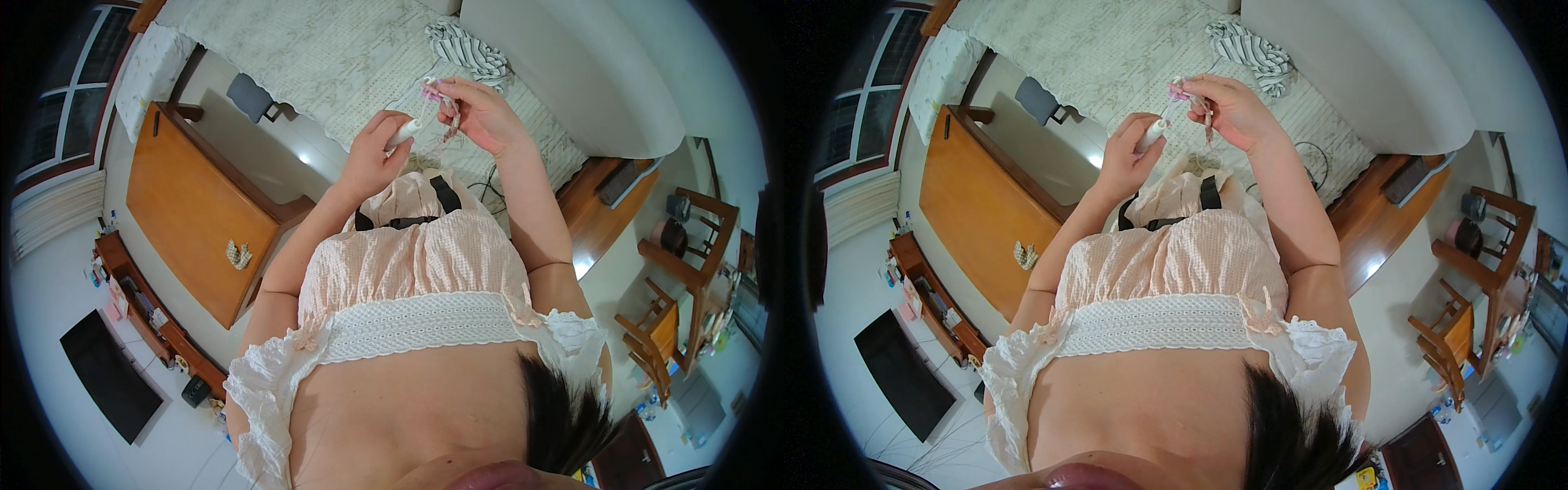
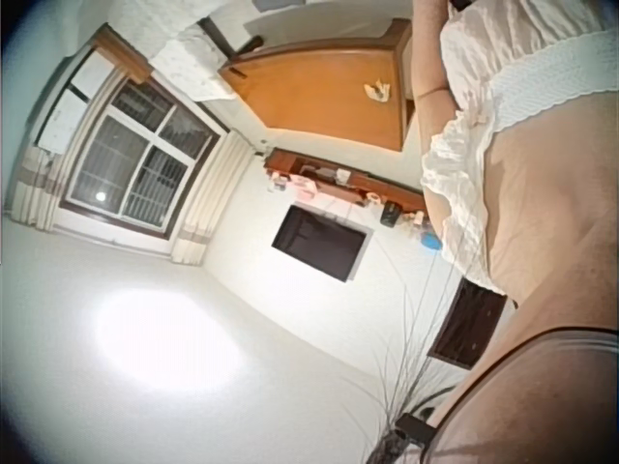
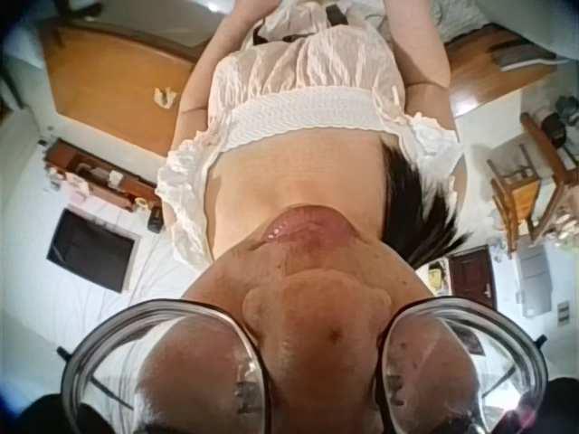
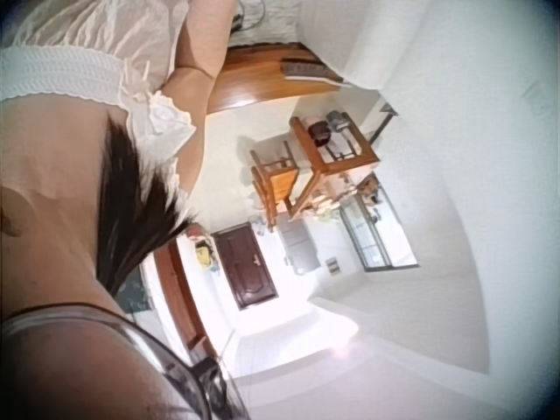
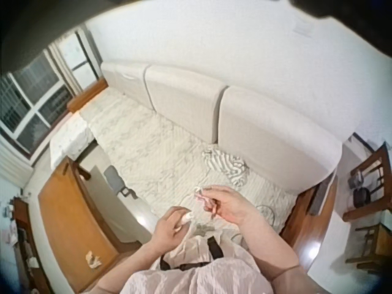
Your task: The person picks up a plate of fruit and places it on a side table, then picks up a water bottle and a thermos and places them on the same table. They then pick up a pink and white cable and repeatedly wrap and unwrap it, finally picking up a black cylindrical device and attaching the cable to it.
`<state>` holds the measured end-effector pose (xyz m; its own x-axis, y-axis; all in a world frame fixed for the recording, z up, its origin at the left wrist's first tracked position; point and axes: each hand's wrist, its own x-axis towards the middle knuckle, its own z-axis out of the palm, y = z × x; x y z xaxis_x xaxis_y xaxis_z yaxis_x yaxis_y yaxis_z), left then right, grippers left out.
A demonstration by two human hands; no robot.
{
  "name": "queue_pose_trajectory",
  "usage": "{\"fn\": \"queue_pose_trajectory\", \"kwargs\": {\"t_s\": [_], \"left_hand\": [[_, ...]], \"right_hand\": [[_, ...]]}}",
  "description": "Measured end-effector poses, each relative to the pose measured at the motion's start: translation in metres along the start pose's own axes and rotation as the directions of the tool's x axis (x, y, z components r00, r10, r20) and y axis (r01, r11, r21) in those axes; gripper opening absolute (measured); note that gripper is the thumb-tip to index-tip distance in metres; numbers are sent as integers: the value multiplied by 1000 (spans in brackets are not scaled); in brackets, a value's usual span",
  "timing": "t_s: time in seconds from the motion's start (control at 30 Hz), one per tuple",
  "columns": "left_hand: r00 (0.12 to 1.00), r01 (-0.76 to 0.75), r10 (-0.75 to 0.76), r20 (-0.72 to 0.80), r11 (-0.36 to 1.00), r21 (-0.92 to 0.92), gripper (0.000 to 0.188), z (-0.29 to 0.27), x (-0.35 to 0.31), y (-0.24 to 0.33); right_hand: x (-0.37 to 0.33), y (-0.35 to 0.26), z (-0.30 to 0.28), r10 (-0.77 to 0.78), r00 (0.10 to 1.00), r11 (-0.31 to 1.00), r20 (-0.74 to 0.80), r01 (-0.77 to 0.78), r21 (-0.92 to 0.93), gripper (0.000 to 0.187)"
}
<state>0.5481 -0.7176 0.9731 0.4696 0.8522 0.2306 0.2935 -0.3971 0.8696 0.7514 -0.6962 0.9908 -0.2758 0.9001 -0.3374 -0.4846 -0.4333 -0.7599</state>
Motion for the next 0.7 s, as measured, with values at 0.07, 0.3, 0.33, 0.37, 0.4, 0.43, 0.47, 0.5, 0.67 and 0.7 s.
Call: {"fn": "queue_pose_trajectory", "kwargs": {"t_s": [0.07,0.3,0.33,0.37,0.4,0.43,0.47,0.5,0.67,0.7], "left_hand": [[985,143,-127,114,978,-149,31,12,3,-17],[909,346,-214,357,-88,-934,46,42,39,-37],[927,261,-218,306,-213,-942,43,41,45,-35],[930,190,-267,251,-237,-953,43,40,49,-32],[927,122,-316,202,-256,-959,42,34,56,-24],[919,53,-364,153,-271,-961,42,31,59,-21],[890,23,-429,152,-289,-957,36,29,61,-23],[883,38,-444,152,-255,-966,34,26,59,-29],[797,269,-556,234,-18,-963,33,40,52,-51],[772,433,-557,305,111,-894,34,45,52,-60]], "right_hand": [[2,-7,-4,-35,999,998,-5,35,-54,15],[-3,-30,-3,10,1000,963,10,-7,-269,16],[-3,-31,-4,-10,1000,953,6,12,-302,16],[-3,-32,-7,-33,999,944,5,33,-328,15],[-1,-32,-14,-59,998,935,2,56,-350,15],[0,-34,-21,-86,996,925,-1,79,-373,15],[1,-36,-27,-112,993,919,-26,94,-383,15],[2,-37,-32,-135,990,914,-44,108,-392,15],[0,-54,-46,-277,958,897,-75,230,-378,14],[-2,-60,-44,-314,947,887,-69,266,-376,15]]}}
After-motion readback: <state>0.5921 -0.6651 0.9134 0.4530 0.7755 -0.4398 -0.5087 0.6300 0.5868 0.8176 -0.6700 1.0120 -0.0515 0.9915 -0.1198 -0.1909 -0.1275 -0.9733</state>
